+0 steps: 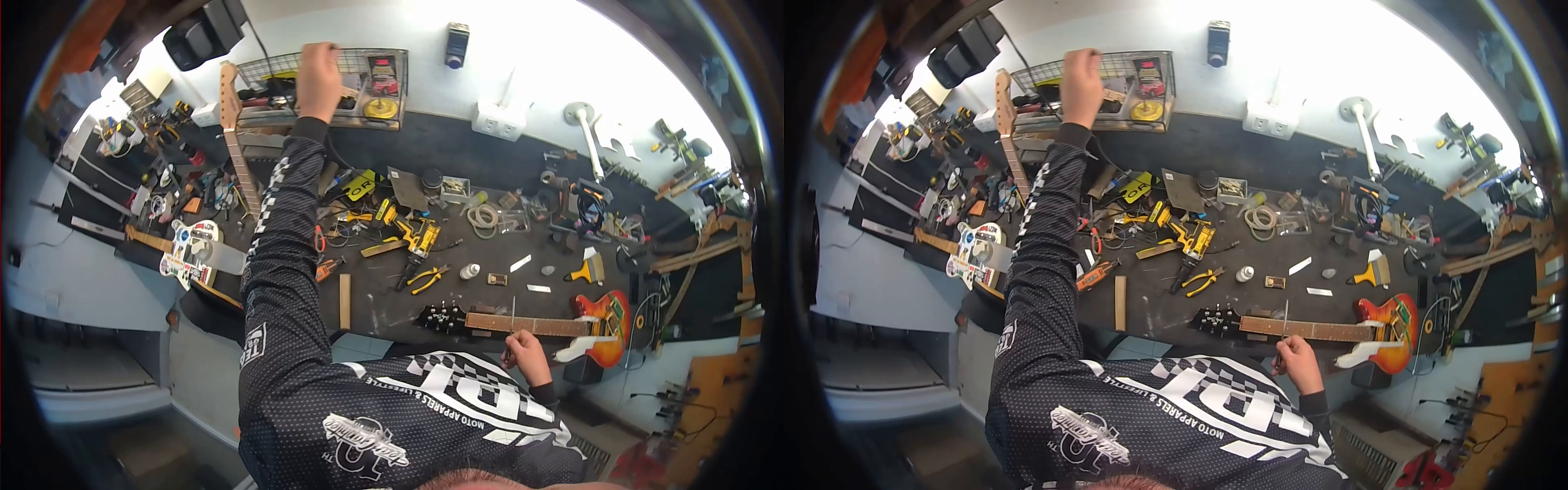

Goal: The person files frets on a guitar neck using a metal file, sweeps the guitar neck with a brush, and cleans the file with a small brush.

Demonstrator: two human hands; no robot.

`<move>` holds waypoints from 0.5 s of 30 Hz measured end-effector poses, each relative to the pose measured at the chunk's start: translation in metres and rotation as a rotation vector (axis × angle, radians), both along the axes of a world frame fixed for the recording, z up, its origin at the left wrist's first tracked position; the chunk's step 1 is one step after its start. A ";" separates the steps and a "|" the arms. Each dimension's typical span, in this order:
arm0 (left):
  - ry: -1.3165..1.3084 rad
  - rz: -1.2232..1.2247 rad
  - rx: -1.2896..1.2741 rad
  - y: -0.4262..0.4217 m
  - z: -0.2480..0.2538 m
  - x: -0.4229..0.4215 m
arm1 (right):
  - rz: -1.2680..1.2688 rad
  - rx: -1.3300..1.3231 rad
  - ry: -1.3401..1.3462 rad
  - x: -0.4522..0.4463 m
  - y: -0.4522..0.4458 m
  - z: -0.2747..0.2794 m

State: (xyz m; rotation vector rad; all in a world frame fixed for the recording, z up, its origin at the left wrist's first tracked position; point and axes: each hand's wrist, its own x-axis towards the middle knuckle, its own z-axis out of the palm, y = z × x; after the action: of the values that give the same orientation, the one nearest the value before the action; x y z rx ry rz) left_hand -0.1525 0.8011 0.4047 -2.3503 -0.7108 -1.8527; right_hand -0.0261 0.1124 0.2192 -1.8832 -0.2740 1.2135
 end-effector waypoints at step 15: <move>-0.558 -0.618 -0.630 -0.013 0.029 -0.007 | 0.002 0.093 0.027 -0.015 0.018 -0.015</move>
State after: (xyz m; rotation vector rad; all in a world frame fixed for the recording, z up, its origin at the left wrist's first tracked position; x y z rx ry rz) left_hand -0.1592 0.7884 0.4336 -2.6167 -0.7435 -3.0055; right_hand -0.0407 0.1303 0.2038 -1.7861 -0.3129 1.2066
